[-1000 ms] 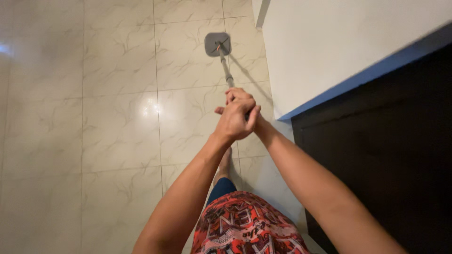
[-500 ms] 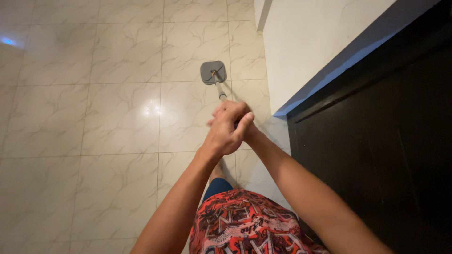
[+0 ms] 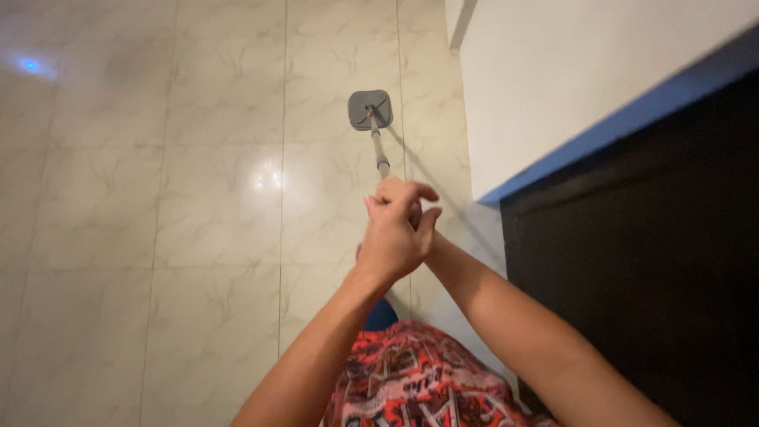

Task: The person mops the tiled floor using a mop, moving the tool across the floor while walking backward.

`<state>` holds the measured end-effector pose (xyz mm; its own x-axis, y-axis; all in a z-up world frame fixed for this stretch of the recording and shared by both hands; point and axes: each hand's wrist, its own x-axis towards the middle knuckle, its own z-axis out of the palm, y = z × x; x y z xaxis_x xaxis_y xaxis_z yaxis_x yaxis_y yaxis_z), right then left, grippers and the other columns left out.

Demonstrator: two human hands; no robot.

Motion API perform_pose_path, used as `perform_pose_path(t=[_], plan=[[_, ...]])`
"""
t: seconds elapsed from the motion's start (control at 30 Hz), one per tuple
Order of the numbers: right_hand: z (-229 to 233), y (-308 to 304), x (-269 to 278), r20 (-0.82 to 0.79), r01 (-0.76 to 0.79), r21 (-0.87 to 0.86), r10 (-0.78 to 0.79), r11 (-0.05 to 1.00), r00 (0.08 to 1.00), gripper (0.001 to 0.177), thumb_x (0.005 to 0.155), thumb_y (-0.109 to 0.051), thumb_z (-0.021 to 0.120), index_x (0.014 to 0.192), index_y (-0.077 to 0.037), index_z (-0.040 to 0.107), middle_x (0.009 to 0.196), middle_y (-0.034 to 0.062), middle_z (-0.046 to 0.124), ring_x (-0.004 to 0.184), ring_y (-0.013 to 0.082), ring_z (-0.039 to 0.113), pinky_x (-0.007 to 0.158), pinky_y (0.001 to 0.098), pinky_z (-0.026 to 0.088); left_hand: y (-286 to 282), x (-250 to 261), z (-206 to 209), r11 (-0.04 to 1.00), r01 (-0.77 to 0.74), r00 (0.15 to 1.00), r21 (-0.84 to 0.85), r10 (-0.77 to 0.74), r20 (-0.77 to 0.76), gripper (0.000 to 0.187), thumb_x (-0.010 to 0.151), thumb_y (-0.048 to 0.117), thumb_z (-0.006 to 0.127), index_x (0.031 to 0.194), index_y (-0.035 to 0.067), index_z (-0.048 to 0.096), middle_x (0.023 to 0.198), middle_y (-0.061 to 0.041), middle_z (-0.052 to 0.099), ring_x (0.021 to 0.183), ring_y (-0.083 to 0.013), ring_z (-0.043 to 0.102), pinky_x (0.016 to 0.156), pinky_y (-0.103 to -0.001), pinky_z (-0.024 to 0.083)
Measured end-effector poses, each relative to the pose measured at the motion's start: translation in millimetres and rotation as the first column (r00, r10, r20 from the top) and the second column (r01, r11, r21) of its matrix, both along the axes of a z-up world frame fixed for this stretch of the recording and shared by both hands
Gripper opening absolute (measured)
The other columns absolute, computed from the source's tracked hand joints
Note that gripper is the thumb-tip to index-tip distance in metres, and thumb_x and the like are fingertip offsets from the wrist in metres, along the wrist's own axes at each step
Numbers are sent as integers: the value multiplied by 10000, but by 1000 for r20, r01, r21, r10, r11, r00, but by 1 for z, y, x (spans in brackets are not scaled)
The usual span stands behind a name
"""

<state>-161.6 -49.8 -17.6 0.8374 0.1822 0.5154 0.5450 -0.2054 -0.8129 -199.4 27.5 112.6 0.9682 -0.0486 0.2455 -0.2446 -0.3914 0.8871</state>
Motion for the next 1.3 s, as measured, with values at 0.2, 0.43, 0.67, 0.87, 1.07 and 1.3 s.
perform_pose_path(t=[0.2,0.43,0.67,0.87,1.07,1.3], plan=[[-25,9,90,-2,-21,-38,21,999,1000,478,716,-181,963,744,-60,502,744,23,531,859,224,578,951,406,518,13,93,-61,990,100,994,-97,-103,-30,130,900,31,693,1018,65,649,798,-85,644,758,-260,666,743,-397,543],[-47,25,214,-45,-79,-90,76,993,996,478,720,-180,960,747,-59,499,745,23,528,856,223,575,953,406,516,32,214,-114,994,113,993,-10,-112,49,166,864,-10,663,1017,45,630,797,-163,703,771,-334,718,683,-414,541],[-55,38,241,-100,-114,-87,105,990,989,477,725,-178,957,751,-58,496,746,23,525,854,223,572,954,406,515,40,246,-133,991,126,992,45,-126,-17,195,865,9,658,1051,56,625,820,-184,709,790,-363,717,700,-453,545],[-48,47,202,-79,-149,-99,141,984,987,477,729,-177,954,754,-57,493,747,24,523,852,222,569,955,406,514,48,202,-123,993,101,994,68,-97,-48,206,853,7,654,1047,44,597,827,-186,707,809,-359,712,712,-461,532],[-28,42,110,-44,-177,-83,174,981,984,477,732,-175,952,757,-57,490,748,24,521,849,222,567,957,405,513,38,113,-95,999,47,998,15,-46,-45,203,839,-4,638,1031,39,589,783,-176,663,772,-333,708,703,-426,549],[-1,26,-9,-7,-162,-48,161,986,987,477,737,-174,949,760,-56,487,749,24,518,847,221,564,958,405,512,22,-1,-35,1000,-11,999,26,13,-51,199,821,-1,683,1006,29,617,719,-165,619,798,-327,647,714,-431,518]])
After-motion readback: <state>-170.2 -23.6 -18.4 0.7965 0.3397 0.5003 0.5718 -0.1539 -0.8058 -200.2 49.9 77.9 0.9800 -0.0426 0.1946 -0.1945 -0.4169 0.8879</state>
